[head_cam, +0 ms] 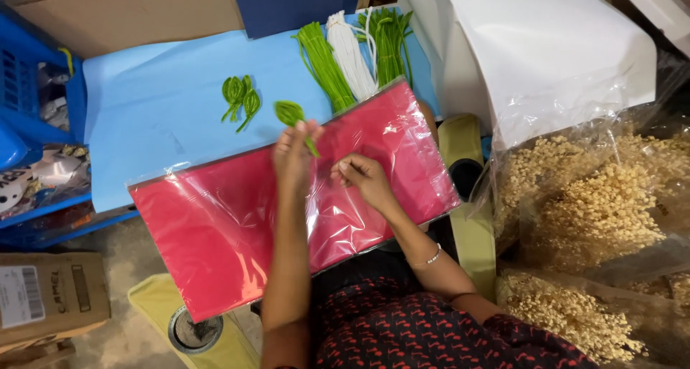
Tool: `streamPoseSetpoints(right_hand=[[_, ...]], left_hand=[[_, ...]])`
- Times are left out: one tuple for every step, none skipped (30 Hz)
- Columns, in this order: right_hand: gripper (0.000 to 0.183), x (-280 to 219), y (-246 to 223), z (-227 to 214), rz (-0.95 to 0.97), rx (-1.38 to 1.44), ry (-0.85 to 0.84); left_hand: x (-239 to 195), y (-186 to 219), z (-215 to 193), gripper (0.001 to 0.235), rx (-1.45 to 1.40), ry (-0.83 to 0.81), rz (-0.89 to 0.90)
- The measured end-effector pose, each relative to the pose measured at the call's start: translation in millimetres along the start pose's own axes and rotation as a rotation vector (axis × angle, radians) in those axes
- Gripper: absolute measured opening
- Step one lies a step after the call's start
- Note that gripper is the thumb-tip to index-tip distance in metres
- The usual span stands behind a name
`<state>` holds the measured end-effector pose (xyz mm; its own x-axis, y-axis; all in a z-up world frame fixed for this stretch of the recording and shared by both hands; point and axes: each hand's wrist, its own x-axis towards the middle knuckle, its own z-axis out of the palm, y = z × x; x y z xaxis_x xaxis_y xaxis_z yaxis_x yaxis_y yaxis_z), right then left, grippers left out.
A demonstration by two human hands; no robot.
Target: The person braids a green cord by hand, forming a small leaf-like shape and placing it on a blue sheet. They then pick up two additional green cords and begin braiding them together.
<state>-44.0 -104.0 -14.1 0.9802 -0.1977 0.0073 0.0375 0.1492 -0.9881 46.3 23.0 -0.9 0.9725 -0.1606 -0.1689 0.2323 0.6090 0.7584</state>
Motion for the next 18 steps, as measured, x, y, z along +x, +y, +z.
streamPoseSetpoints(right_hand=[[0.014, 2.9, -14.8, -3.9, -0.059, -0.055, 0.021], [0.013, 6.1, -29.2, -7.7, -0.118, -0.111, 0.043], [0.013, 12.3, -43.1, -16.2, -0.115, -0.111, 0.053], [0.011, 19.0, -56.7, -24.5, -0.213, -0.17, 0.096], [0.009, 26.7, -69.7, -31.2, -0.309, -0.228, 0.133], [0.009, 34.9, -83.7, -35.8, -0.304, -0.228, 0.137], [0.012, 44.0, -97.2, -39.5, -0.327, -0.23, 0.151], [0.014, 53.7, -110.7, -43.1, -0.351, -0.232, 0.164], [0.014, 60.1, -121.2, -41.8, -0.35, -0.232, 0.165], [0.015, 66.8, -132.0, -40.2, -0.343, -0.235, 0.143], [0.016, 74.3, -143.5, -38.7, -0.338, -0.238, 0.123], [0.016, 80.4, -147.6, -39.1, -0.339, -0.238, 0.126], [0.019, 88.6, -153.2, -39.5, -0.327, -0.314, 0.076], [0.022, 96.8, -159.0, -39.8, -0.314, -0.39, 0.026], [0.022, 109.7, -159.5, -44.4, -0.317, -0.39, 0.026], [0.022, 122.7, -159.9, -48.9, -0.245, -0.451, 0.014], [0.023, 136.5, -160.3, -53.0, -0.174, -0.511, 0.001], [0.023, 154.0, -157.2, -62.5, -0.18, -0.508, 0.001]], left_hand=[[10.4, 18.7, -1.1, 0.016, 0.053, 0.009, 0.073], [21.5, 37.2, -2.2, 0.016, 0.105, 0.018, 0.147], [59.0, 39.7, -38.4, 0.016, 0.106, 0.013, 0.138], [98.9, 47.6, -67.0, 0.018, 0.359, 0.043, 0.247], [143.6, 62.2, -86.8, 0.02, 0.613, 0.077, 0.357], [163.0, 74.8, -94.8, 0.02, 0.615, 0.076, 0.351], [182.1, 88.5, -104.2, 0.017, 0.778, 0.157, 0.418], [201.7, 102.3, -113.6, 0.015, 0.94, 0.238, 0.485], [219.1, 103.8, -131.2, 0.015, 0.941, 0.237, 0.484], [236.8, 105.7, -148.7, 0.021, 1.035, 0.311, 0.419], [256.1, 108.1, -164.7, 0.026, 1.126, 0.383, 0.353], [251.8, 110.6, -166.2, 0.026, 1.127, 0.38, 0.354], [250.0, 115.1, -165.4, 0.033, 1.296, 0.384, 0.216], [248.4, 119.8, -164.8, 0.045, 1.462, 0.383, 0.071], [257.3, 115.6, -172.9, 0.045, 1.462, 0.384, 0.075], [266.4, 111.4, -181.2, 0.044, 1.49, 0.466, -0.079], [276.3, 108.9, -189.3, 0.064, 1.512, 0.549, -0.232], [278.4, 106.7, -190.3, 0.064, 1.512, 0.552, -0.226]])
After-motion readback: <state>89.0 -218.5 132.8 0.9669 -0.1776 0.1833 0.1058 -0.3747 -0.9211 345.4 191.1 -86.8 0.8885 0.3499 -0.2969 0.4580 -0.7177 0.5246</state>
